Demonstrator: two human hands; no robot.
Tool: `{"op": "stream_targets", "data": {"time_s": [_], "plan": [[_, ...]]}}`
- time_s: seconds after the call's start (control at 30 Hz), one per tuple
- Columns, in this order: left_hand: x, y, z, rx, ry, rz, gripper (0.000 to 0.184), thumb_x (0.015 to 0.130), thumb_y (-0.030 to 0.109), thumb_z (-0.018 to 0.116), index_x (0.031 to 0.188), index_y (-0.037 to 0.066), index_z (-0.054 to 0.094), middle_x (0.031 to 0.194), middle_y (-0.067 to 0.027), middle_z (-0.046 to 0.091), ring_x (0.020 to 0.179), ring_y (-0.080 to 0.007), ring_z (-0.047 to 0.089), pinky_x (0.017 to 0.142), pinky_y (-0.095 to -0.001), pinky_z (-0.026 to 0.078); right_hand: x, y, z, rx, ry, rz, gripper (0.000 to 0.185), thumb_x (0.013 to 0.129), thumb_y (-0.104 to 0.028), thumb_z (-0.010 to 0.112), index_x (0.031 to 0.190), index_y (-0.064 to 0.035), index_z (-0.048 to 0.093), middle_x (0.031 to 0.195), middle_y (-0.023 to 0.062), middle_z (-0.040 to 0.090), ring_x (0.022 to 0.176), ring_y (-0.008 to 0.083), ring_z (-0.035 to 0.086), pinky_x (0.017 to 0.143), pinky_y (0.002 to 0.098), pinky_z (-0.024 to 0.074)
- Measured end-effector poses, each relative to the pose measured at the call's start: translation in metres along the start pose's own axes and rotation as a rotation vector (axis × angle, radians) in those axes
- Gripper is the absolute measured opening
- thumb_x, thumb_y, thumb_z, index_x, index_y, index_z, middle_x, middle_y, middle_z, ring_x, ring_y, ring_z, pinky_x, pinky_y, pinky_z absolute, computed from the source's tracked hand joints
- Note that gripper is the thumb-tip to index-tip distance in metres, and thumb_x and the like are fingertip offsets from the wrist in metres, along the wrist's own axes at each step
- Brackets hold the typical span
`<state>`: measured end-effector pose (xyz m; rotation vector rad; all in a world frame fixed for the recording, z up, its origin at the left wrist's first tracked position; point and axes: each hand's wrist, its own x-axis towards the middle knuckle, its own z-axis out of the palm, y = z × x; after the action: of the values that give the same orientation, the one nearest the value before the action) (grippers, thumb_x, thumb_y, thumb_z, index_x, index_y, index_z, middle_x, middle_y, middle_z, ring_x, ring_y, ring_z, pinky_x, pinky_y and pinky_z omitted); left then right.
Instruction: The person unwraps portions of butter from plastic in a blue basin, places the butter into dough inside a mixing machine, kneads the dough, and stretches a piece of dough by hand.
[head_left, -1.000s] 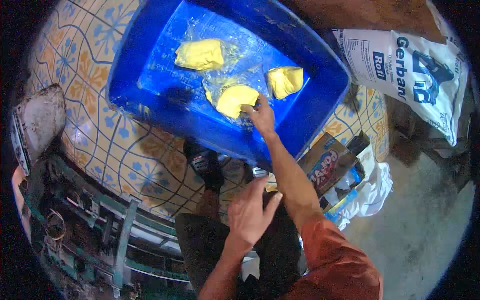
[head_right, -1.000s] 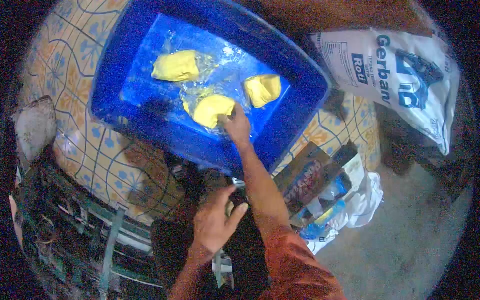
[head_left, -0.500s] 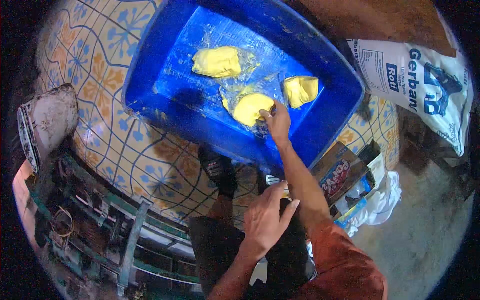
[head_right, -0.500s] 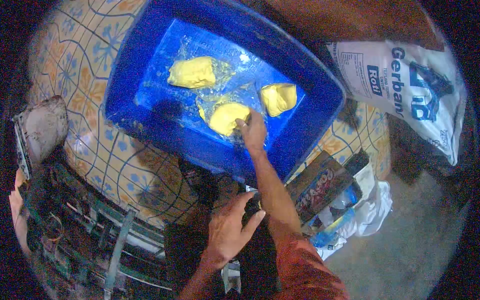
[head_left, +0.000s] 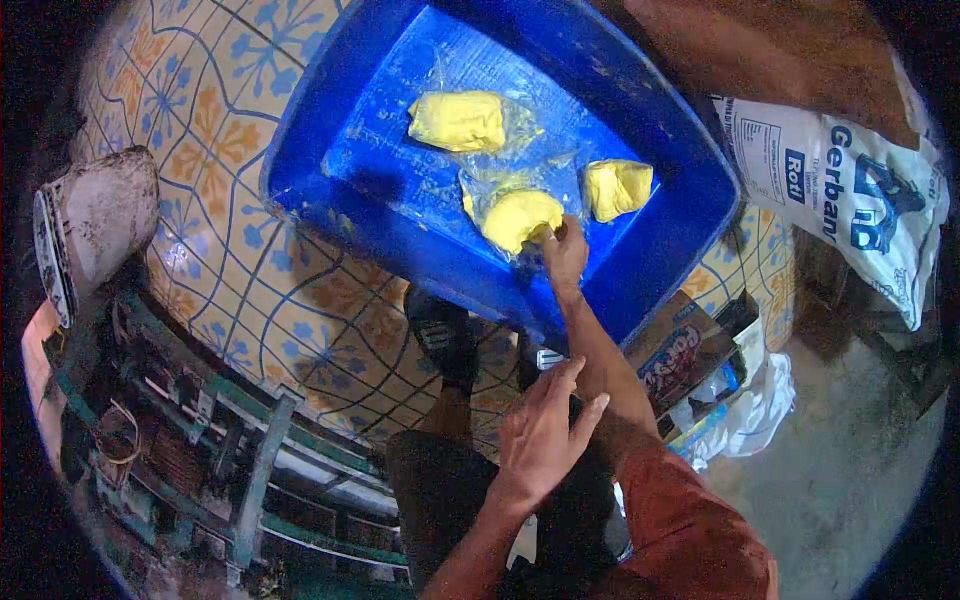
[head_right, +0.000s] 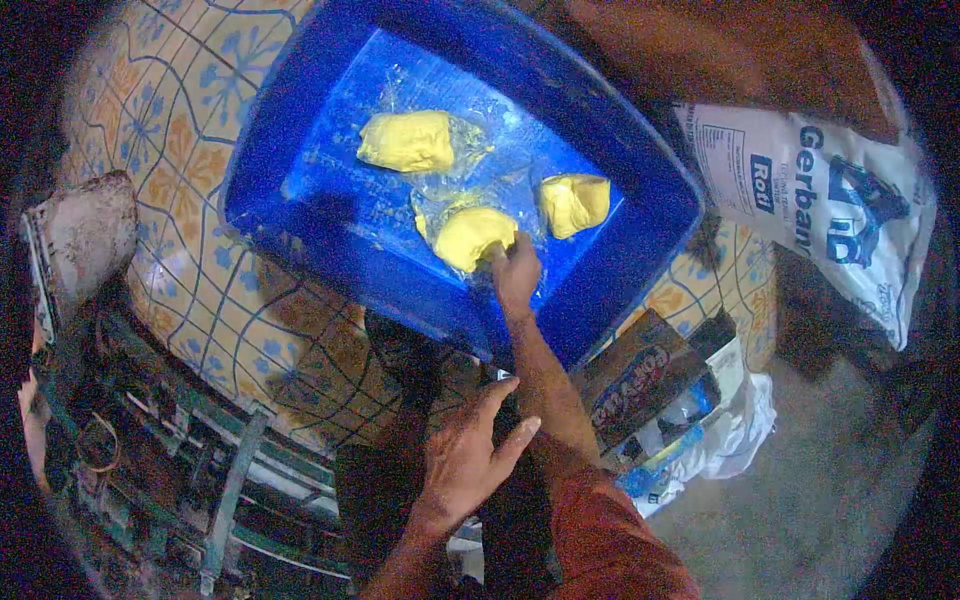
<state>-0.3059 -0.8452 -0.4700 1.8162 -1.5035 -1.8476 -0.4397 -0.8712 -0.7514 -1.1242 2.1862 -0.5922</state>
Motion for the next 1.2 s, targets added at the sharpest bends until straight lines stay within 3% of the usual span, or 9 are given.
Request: {"op": "stream_targets", "data": {"time_s": [0.17,0.37,0.4,0.53,0.77,0.93,1.07,1.1,1.2], "plan": [[0.001,-0.001,-0.005,0.002,0.036,0.028,0.045,0.088,0.032,0.06,0.121,0.003,0.052,0.114,-0.0179,0.06,0.101,-0.0338,0.061,0.084,-0.0408,0.049,-0.013,-0.036,0.006,0.386,0.097,0.191,0.039,0.083,-0.028,0.068,0.109,-0.0001,0.058,0.086,0.011,0.064,0.071,0.0171,0.058,0.065,0.0319,0.0477],[-0.003,-0.005,-0.002,-0.116,0.029,-0.048,0.046,0.088,0.033,0.062,0.122,0.004,0.053,0.113,-0.0197,0.061,0.103,-0.036,0.06,0.088,-0.0421,0.047,0.002,0.007,0.024,0.121,0.13,0.145,0.034,0.082,-0.029,0.068,0.098,0.0005,0.063,0.079,0.0133,0.065,0.068,0.0214,0.059,0.064,0.0368,0.0479],[-0.004,-0.006,0.0,-0.138,0.036,-0.059,0.045,0.087,0.033,0.062,0.121,0.004,0.053,0.113,-0.0196,0.061,0.102,-0.0358,0.06,0.088,-0.042,0.047,0.004,0.008,0.022,0.058,0.154,0.053,0.026,0.083,-0.025,0.068,0.086,0.0,0.065,0.071,0.0073,0.063,0.06,0.0142,0.055,0.055,0.0317,0.0451],[-0.004,-0.007,-0.007,-0.12,0.143,0.023,0.043,0.086,0.03,0.064,0.12,0.006,0.055,0.111,-0.0187,0.062,0.101,-0.0341,0.061,0.087,-0.041,0.048,0.002,-0.02,-0.013,0.389,-0.357,0.396,0.024,0.082,-0.024,0.064,0.089,-0.0015,0.066,0.075,0.0058,0.065,0.062,0.0133,0.058,0.058,0.028,0.0474],[-0.056,-0.034,-0.011,-0.234,0.233,-0.176,0.04,0.087,0.027,0.065,0.121,0.006,0.056,0.105,-0.015,0.065,0.095,-0.0271,0.063,0.086,-0.035,0.047,-0.064,-0.066,-0.143,0.622,-0.572,0.635,0.039,0.093,-0.042,0.051,0.09,-0.005,0.065,0.08,0.0011,0.061,0.066,0.0117,0.056,0.06,0.0269,0.0444],[-0.167,-0.02,-0.053,-0.342,0.489,-0.226,0.044,0.089,0.031,0.063,0.124,0.006,0.055,0.107,-0.0159,0.065,0.097,-0.0274,0.063,0.082,-0.037,0.049,-0.111,-0.12,-0.239,0.408,-0.654,0.579,0.018,0.087,-0.028,0.062,0.081,-0.0113,0.062,0.075,-0.0019,0.057,0.068,0.0103,0.054,0.063,0.0282,0.0482],[-0.289,-0.009,-0.064,-0.532,0.644,-0.36,0.05,0.09,0.039,0.059,0.126,0.005,0.053,0.113,-0.0165,0.063,0.104,-0.0281,0.06,0.089,-0.0412,0.046,-0.138,-0.148,-0.286,0.157,-0.802,0.24,0.024,0.087,-0.026,0.06,0.099,-0.0055,0.063,0.086,0.0041,0.061,0.072,0.014,0.057,0.06,0.0292,0.0474],[-0.321,-0.009,-0.051,-0.563,0.705,-0.36,0.051,0.09,0.04,0.059,0.126,0.006,0.053,0.112,-0.0163,0.063,0.104,-0.0283,0.06,0.089,-0.0412,0.046,-0.16,-0.212,-0.314,0.036,-0.865,0.356,0.024,0.088,-0.025,0.059,0.101,-0.0044,0.063,0.084,0.0049,0.062,0.071,0.0142,0.06,0.056,0.0277,0.0487],[-0.412,-0.029,0.003,-0.597,0.882,-0.444,0.053,0.088,0.042,0.06,0.128,0.007,0.052,0.111,-0.0162,0.063,0.103,-0.0285,0.061,0.089,-0.0402,0.046,-0.189,-0.245,-0.331,0.008,-1.018,-0.044,0.022,0.091,-0.029,0.055,0.094,-0.009,0.065,0.076,0.0022,0.06,0.062,0.0118,0.059,0.052,0.0251,0.0474]]}}
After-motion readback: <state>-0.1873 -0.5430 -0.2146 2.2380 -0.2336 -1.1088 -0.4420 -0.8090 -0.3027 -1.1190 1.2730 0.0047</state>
